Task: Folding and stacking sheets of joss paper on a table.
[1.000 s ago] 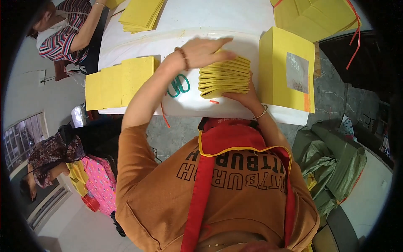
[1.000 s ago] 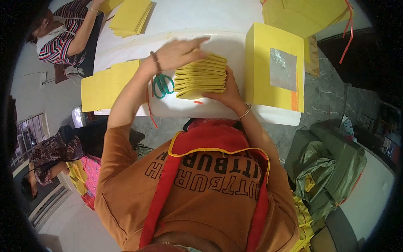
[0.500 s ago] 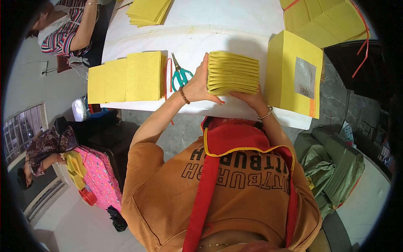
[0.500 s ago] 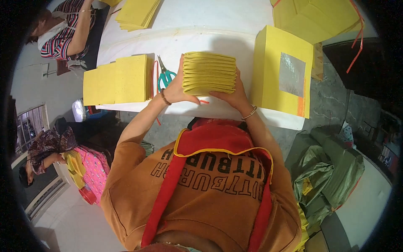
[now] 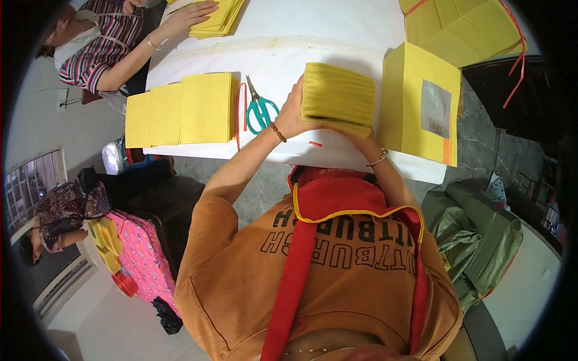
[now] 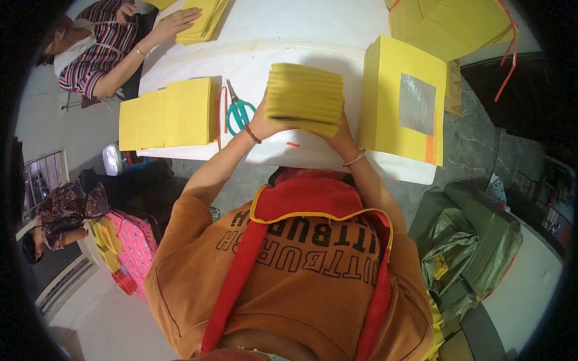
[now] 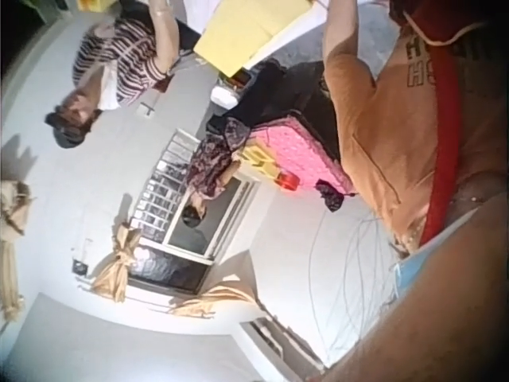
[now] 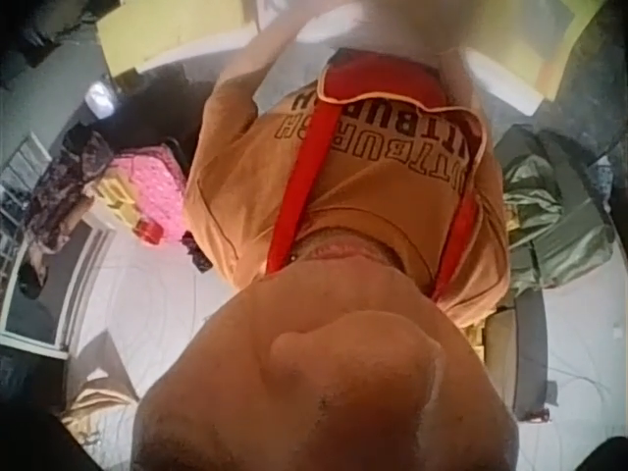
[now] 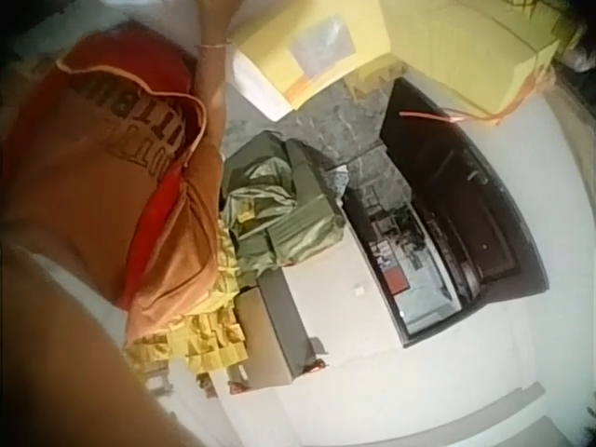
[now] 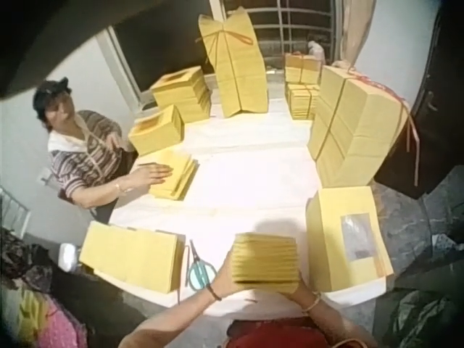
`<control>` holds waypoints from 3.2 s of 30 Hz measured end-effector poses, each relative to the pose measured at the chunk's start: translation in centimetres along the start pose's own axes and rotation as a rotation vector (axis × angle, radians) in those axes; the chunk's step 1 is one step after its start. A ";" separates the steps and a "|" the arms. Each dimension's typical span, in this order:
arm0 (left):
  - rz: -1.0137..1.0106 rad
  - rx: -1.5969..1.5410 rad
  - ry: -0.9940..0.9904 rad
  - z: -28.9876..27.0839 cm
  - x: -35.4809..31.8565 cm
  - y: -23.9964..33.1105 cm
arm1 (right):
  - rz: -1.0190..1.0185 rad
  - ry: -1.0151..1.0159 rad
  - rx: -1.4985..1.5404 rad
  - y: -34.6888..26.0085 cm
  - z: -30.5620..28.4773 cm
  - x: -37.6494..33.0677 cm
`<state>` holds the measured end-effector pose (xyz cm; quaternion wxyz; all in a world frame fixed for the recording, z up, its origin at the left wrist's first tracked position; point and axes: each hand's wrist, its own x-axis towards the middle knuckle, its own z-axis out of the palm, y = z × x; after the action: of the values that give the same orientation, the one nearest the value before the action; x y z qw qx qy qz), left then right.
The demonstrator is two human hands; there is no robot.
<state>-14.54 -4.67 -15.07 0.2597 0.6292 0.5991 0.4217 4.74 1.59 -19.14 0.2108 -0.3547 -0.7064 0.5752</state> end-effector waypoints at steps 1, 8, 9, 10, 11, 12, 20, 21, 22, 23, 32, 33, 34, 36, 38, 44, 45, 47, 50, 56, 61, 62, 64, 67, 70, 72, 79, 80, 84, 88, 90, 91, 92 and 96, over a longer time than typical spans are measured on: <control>-0.111 -0.130 0.017 -0.4 0.7 1.1 | -0.005 0.003 -0.005 -1.1 -0.4 0.2; -0.246 -0.303 -0.160 -5.5 1.6 9.2 | 0.192 -0.049 1.091 -1.2 -1.0 -0.8; -0.244 -0.300 -0.157 -6.2 1.5 9.5 | 0.222 -0.176 1.327 -1.1 -1.1 -0.8; -0.325 -0.485 -0.175 -6.9 1.3 9.7 | 0.220 -0.179 1.327 -1.0 -1.1 -0.9; -0.405 -0.670 -0.193 -7.1 1.2 9.8 | 0.218 -0.175 1.321 -0.8 -0.9 -1.1; -0.405 -0.678 -0.081 -6.5 1.0 10.1 | 0.217 -0.174 1.314 -1.0 -0.7 -1.0; -0.384 -0.573 0.086 -4.6 0.4 11.2 | 0.218 -0.157 1.256 -2.0 -0.3 -1.9; -0.363 -0.489 0.087 -4.5 0.4 11.2 | 0.219 -0.156 1.249 -2.1 -0.4 -2.1; -0.364 -0.488 0.091 -4.4 0.3 11.2 | 0.220 -0.156 1.242 -2.2 -0.4 -2.2; -0.349 -0.445 0.084 -4.2 0.2 11.2 | 0.220 -0.154 1.235 -2.3 -0.5 -2.2; -0.316 -0.268 0.145 -3.5 0.2 12.2 | 0.238 -0.141 1.185 -3.0 -0.1 -1.2; -0.323 -0.248 0.161 -3.4 0.1 12.4 | 0.240 -0.139 1.180 -3.1 0.0 -1.3; -0.325 -0.246 0.163 -3.4 0.1 12.4 | 0.242 -0.137 1.175 -3.2 0.0 -1.3; -0.332 -0.175 0.167 -3.4 0.1 12.6 | 0.244 -0.132 1.163 -3.3 0.0 -0.9; -0.333 -0.148 0.169 -3.4 0.2 12.9 | 0.244 -0.127 1.150 -3.5 -0.2 -1.0; -0.330 -0.042 0.190 -3.1 0.2 13.2 | 0.181 -0.214 1.211 -3.1 -0.3 -1.1; -0.327 -0.048 0.189 -3.2 0.2 13.4 | 0.183 -0.214 1.213 -2.8 -0.3 -1.1; -0.330 -0.009 0.183 -3.4 0.0 13.7 | 0.284 -0.218 1.216 -2.1 -0.4 -1.1; -0.326 0.071 0.177 -3.3 0.1 14.3 | 0.213 -0.334 1.302 -0.4 -0.5 -1.0; -0.246 0.226 0.210 -2.8 -0.2 15.1 | 0.283 -0.163 1.143 -3.5 -0.2 -1.5; -0.097 0.284 0.238 -2.9 -0.6 15.1 | 0.188 -0.225 1.114 -2.4 0.0 -1.7; -0.081 0.336 0.200 -3.0 -0.7 15.2 | 0.232 -0.264 1.210 -2.0 0.0 -1.6; -0.063 0.390 0.161 -3.0 -0.7 15.3 | 0.204 -0.436 1.438 -0.6 0.1 -1.1; -0.096 0.370 0.123 -2.9 -0.7 14.9 | 0.256 -0.444 1.394 0.2 -0.2 -1.1; -0.251 -0.172 0.158 -3.0 -1.0 13.0 | 0.267 -0.394 1.269 -1.6 -0.8 -1.3; -0.281 -0.152 0.142 -3.0 -1.2 12.0 | 0.233 -0.297 1.136 -2.8 -0.6 -1.3; -0.219 -0.348 0.080 -2.4 -1.9 6.8 | -0.082 -0.121 0.255 -2.7 -0.9 -0.7; -0.154 -0.198 0.049 -1.9 -2.6 5.0 | -0.070 -0.138 0.044 -1.7 -0.8 -0.6; -0.139 -0.070 -0.010 -0.5 -3.4 2.6 | 0.004 -0.144 0.113 1.0 -0.2 -0.6; -0.210 -0.253 0.033 0.4 -3.8 1.6 | -0.011 -0.142 0.138 1.5 0.1 -0.3; -0.239 -0.306 0.065 1.0 -3.6 1.0 | -0.029 -0.115 0.187 1.0 0.3 0.0; -0.235 -0.323 0.103 1.0 -3.2 0.7 | -0.055 -0.103 0.227 0.5 0.3 0.3; -0.231 -0.339 0.140 1.1 -3.1 0.5 | -0.082 -0.091 0.267 0.1 0.2 0.5; -0.534 -0.927 0.207 -0.8 -0.5 2.8 | 0.006 -0.007 0.381 -4.6 -0.3 0.3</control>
<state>-13.72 -5.70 -12.41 0.5478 0.2300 0.5116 0.6207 3.55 1.64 -14.65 0.2699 -0.3084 -0.5845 0.7002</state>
